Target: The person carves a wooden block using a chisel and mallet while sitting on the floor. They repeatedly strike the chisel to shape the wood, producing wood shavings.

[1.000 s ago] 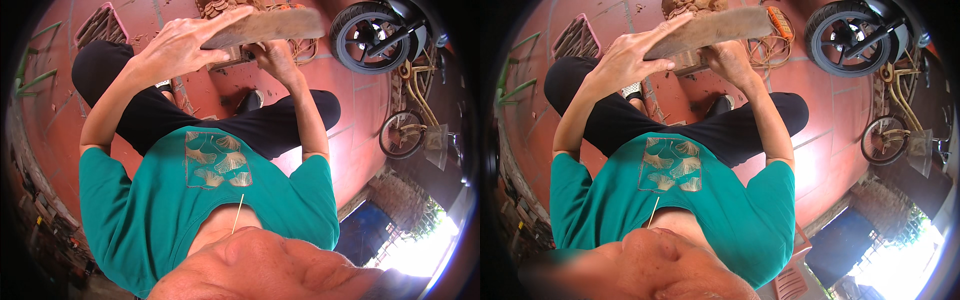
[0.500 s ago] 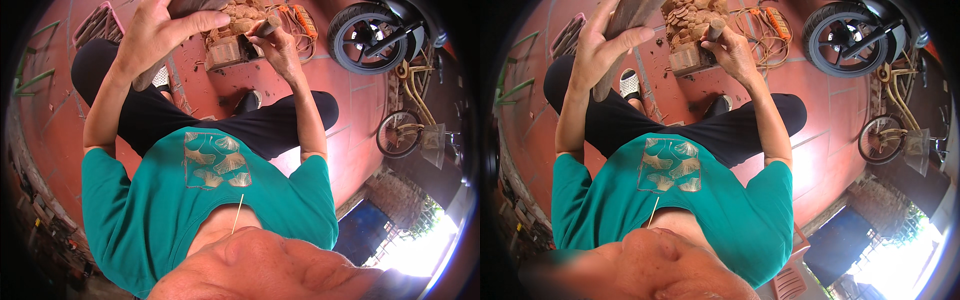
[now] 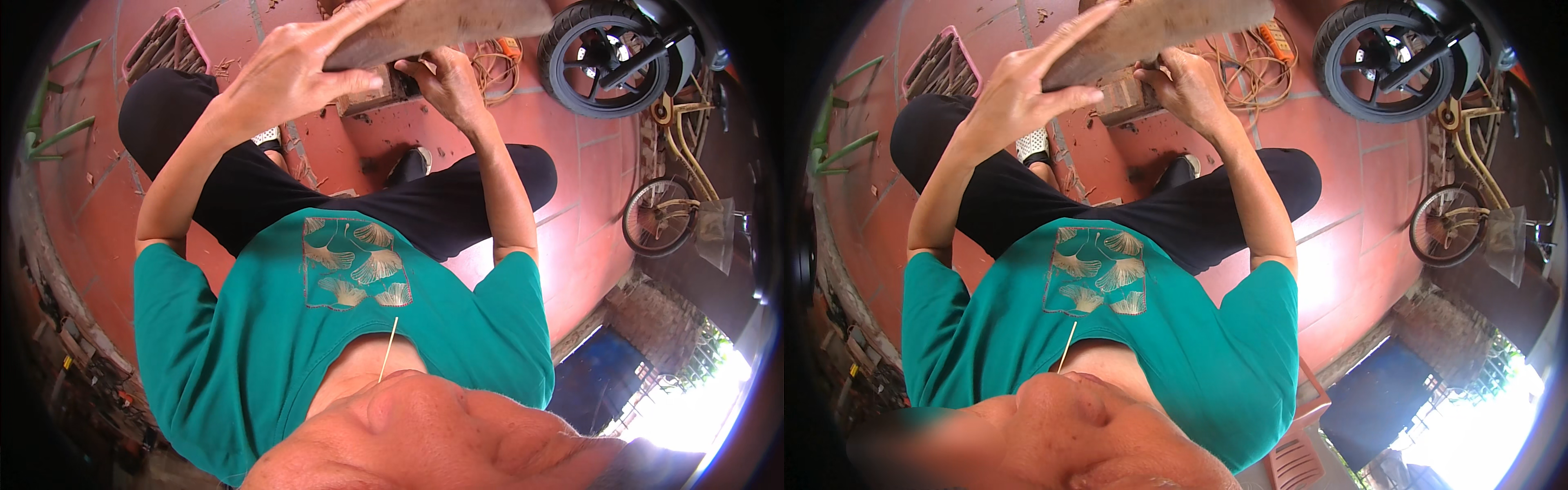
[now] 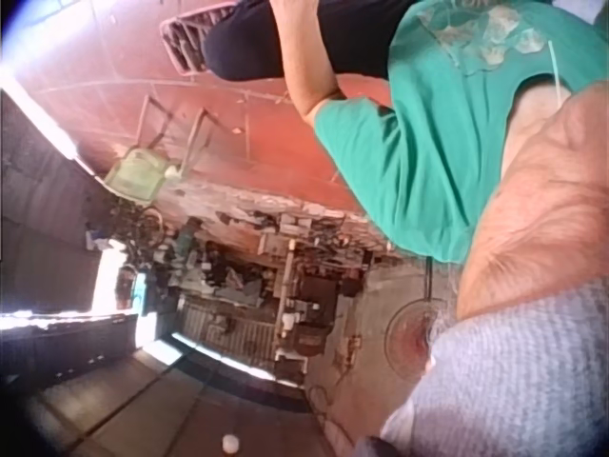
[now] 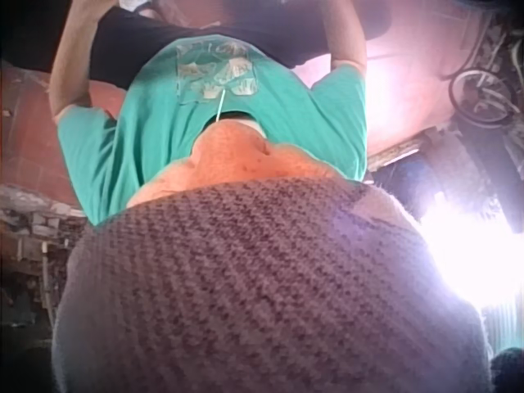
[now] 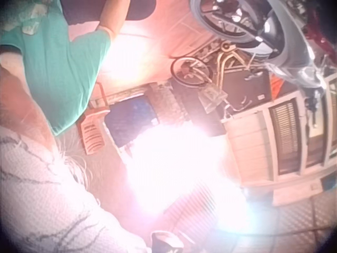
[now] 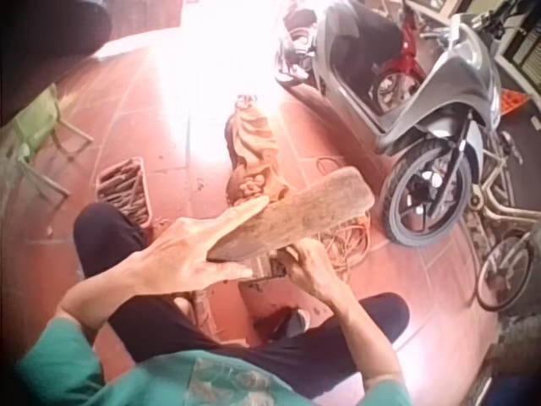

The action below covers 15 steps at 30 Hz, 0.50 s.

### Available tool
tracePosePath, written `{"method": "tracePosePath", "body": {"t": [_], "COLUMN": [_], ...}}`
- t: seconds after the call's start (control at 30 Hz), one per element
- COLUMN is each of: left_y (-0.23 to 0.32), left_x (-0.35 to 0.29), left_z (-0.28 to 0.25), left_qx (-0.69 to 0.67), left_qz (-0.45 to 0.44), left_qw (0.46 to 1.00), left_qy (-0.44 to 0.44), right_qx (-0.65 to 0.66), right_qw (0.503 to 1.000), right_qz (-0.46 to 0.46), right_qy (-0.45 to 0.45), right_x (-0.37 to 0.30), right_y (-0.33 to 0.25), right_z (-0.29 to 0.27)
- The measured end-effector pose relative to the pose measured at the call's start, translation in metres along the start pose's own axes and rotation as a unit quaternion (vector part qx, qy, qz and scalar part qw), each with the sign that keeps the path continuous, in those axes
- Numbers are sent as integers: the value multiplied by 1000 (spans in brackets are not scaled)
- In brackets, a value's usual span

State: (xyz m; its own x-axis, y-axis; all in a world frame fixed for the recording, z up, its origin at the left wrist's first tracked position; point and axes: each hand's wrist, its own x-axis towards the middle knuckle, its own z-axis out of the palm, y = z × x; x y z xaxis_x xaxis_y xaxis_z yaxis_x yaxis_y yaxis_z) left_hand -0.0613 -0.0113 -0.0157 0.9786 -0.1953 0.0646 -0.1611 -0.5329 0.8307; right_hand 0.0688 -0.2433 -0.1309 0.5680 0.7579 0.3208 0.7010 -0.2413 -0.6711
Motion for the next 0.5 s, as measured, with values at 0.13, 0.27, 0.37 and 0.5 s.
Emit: {"method": "tracePosePath", "body": {"t": [0.13,0.27,0.37,0.5], "left_y": [-19,-31,-40,-21], "left_x": [0,1,-1,-2], "left_z": [4,14,18,-4], "left_qx": [13,63,57,0], "left_qz": [223,180,54,56], "left_qw": [958,973,996,996], "left_qy": [177,132,51,74], "right_qx": [30,26,-17,38], "right_qw": [999,999,999,999], "right_qz": [21,29,29,35], "right_qy": [5,-5,-9,-7], "right_x": [4,7,1,3], "right_y": [-6,-11,4,-6], "right_z": [0,0,2,0]}}
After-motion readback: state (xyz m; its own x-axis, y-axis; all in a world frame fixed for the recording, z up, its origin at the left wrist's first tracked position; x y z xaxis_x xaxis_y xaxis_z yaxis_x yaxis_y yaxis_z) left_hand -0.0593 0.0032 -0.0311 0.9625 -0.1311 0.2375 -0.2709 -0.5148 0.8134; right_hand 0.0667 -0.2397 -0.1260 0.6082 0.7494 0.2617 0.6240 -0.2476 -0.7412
